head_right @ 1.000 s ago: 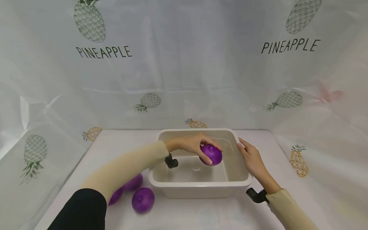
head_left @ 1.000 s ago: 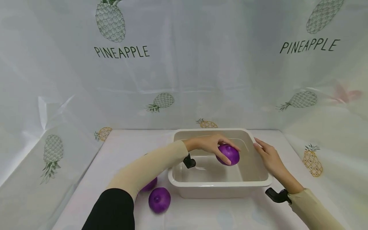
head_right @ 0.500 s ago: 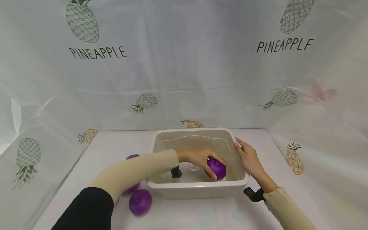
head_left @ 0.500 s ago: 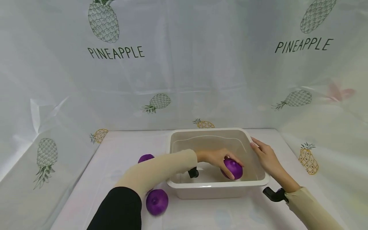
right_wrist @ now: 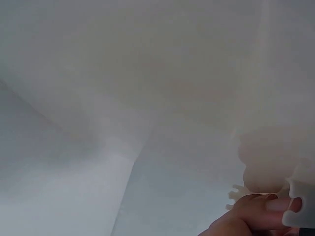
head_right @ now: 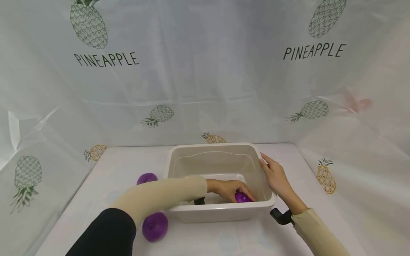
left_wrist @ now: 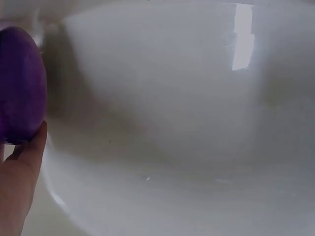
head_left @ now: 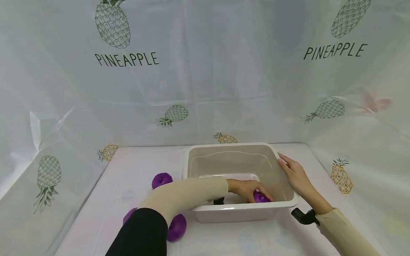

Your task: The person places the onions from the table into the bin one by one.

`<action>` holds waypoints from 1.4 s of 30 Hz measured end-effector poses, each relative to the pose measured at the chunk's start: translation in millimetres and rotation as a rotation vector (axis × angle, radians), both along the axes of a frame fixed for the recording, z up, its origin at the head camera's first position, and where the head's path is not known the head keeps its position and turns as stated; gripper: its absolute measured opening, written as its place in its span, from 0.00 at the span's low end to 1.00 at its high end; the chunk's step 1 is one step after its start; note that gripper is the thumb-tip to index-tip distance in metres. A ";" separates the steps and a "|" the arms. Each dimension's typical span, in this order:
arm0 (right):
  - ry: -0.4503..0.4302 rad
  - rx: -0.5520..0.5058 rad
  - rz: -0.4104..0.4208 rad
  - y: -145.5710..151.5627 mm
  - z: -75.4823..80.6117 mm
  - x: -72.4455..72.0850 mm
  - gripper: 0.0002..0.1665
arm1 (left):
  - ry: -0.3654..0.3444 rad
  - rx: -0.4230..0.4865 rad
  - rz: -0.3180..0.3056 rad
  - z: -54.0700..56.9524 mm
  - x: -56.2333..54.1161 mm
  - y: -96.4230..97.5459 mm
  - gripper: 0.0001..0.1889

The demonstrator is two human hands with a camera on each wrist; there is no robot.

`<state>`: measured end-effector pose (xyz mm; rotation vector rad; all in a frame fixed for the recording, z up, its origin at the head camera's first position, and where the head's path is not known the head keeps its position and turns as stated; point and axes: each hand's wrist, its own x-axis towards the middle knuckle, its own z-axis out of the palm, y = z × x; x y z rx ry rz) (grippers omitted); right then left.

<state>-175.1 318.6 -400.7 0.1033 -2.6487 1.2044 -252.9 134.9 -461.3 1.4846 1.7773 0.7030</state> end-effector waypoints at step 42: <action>-0.017 0.011 0.000 -0.9 1.9 0.2 0.30 | -0.041 0.015 0.070 133.1 -48.6 -65.5 0.34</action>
